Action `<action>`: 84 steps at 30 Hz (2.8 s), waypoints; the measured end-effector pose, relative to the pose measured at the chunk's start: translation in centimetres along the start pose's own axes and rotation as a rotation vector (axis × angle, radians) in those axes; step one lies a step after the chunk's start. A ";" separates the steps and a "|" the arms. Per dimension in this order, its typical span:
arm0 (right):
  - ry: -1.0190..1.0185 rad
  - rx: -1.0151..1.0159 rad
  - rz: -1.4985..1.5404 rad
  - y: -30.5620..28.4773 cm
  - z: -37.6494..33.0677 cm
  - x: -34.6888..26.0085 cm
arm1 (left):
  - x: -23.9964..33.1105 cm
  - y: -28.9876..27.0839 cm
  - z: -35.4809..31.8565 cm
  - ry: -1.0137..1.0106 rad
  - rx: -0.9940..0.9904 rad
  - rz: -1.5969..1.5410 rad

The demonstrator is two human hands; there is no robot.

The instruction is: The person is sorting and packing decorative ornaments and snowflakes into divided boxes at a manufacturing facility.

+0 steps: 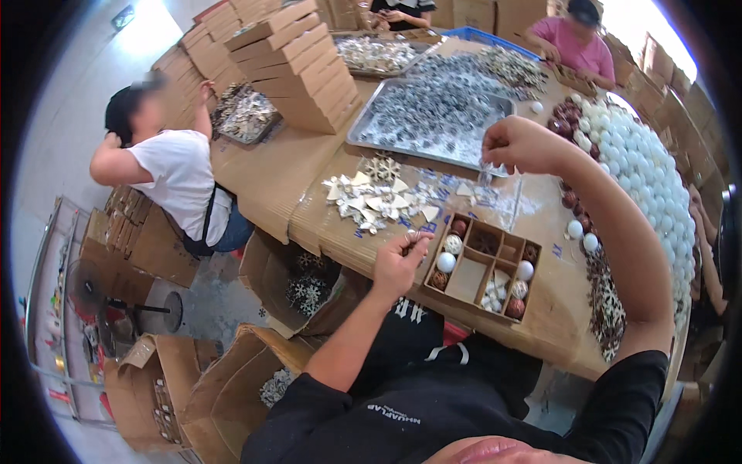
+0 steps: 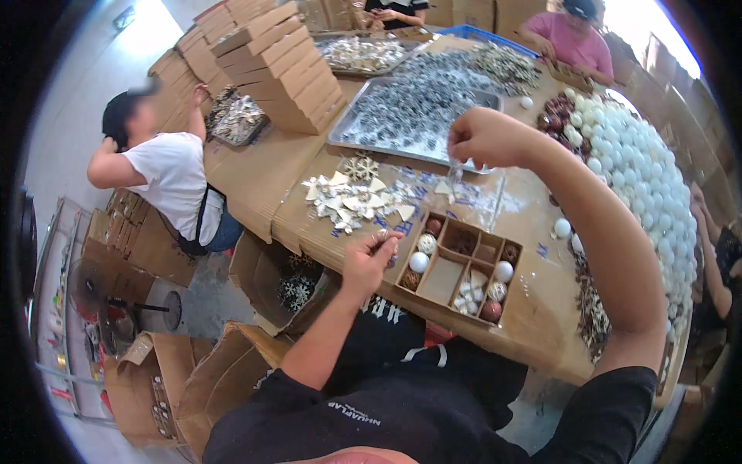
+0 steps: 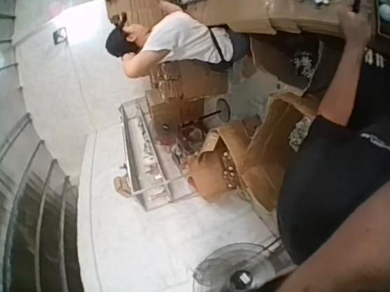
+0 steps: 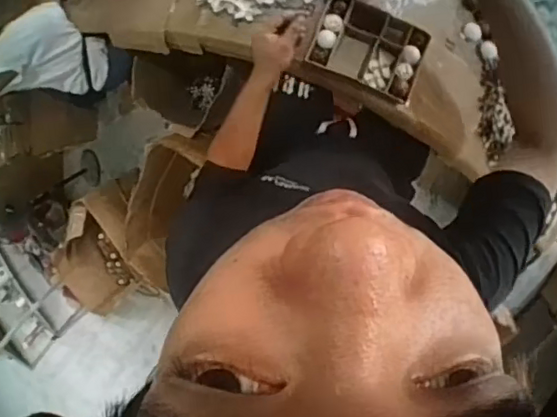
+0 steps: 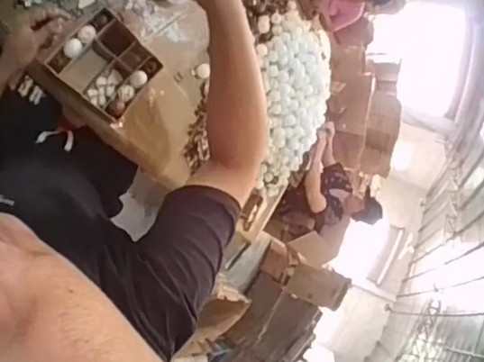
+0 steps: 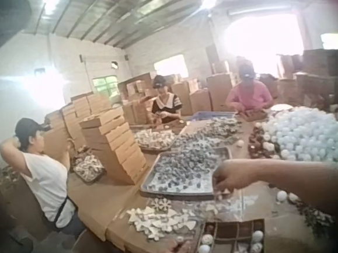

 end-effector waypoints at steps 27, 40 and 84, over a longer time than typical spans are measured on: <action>-0.122 0.424 -0.139 -0.9 -14.9 -9.5 | 21.3 12.4 3.5 -0.264 -0.831 0.332; -0.120 0.419 -0.111 0.3 -15.7 -8.1 | 21.3 13.4 2.6 -0.129 -0.928 0.600; -0.028 0.278 0.348 4.1 -14.4 -4.5 | 22.5 14.0 0.1 0.504 -0.672 0.792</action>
Point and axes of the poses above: each hand's wrist, its own z-axis towards the middle knuckle, its own y-axis out of the palm, x = y × z, the point moved 5 cm from there along z, towards the middle knuckle, and after that the axes turned 8 degrees about -z, right-handed, at the moved point
